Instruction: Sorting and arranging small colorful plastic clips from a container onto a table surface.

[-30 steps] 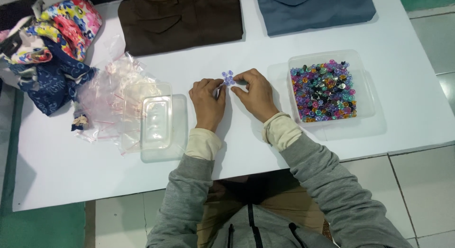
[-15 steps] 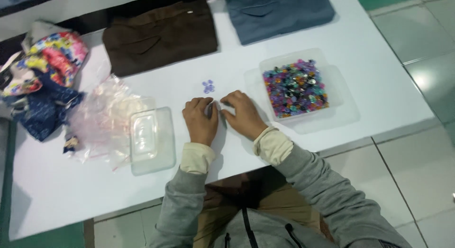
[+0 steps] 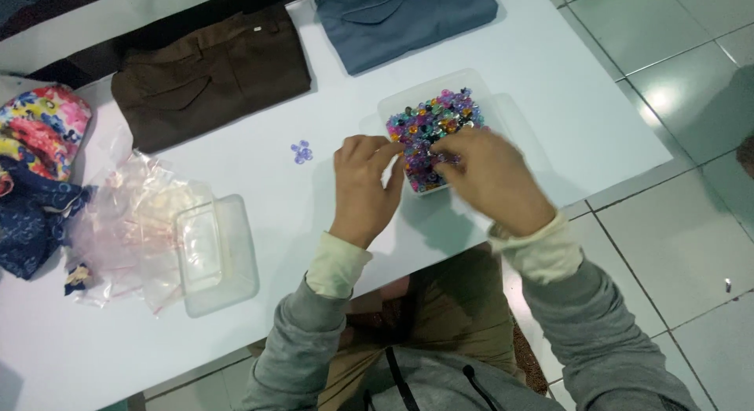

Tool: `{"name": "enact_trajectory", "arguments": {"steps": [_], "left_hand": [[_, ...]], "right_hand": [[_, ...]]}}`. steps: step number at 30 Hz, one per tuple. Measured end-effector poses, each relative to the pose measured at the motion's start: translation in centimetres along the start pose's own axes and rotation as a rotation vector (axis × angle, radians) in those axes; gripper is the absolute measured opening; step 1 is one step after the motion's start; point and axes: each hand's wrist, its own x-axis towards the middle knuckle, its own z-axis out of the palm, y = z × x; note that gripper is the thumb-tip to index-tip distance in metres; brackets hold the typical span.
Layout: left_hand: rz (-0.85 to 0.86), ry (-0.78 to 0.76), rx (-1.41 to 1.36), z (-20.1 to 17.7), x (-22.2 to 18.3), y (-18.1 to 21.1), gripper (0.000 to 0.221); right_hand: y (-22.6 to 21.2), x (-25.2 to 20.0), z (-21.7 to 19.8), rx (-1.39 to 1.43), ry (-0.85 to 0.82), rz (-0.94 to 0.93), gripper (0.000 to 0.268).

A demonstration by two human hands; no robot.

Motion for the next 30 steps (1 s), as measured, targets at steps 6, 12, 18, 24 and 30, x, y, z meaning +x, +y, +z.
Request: {"name": "enact_trajectory", "arguments": {"steps": [6,12,18,24,30], "left_hand": [[0.107,-0.186,0.117,5.9,1.7,-0.5,0.017],[0.171,-0.203,0.376,9.1,3.0,0.4,0.008],[0.127,-0.216,0.439,8.4,3.2,-0.3,0.014],[0.085,-0.274,0.438,7.6,3.1,0.3,0.011],[0.03,-0.328,0.367,8.3,3.1,-0.3,0.008]], "right_hand": [[3.1,1.9,0.9,-0.077,-0.189,0.155,0.027],[4.9,2.8,2.2,-0.177,-0.054,0.157,0.028],[6.3,3.0,3.1,-0.113,0.097,0.124,0.014],[6.0,3.1,2.6,-0.07,0.159,0.103,0.015],[5.5,2.7,2.0,0.174,0.225,0.06,0.013]]}}
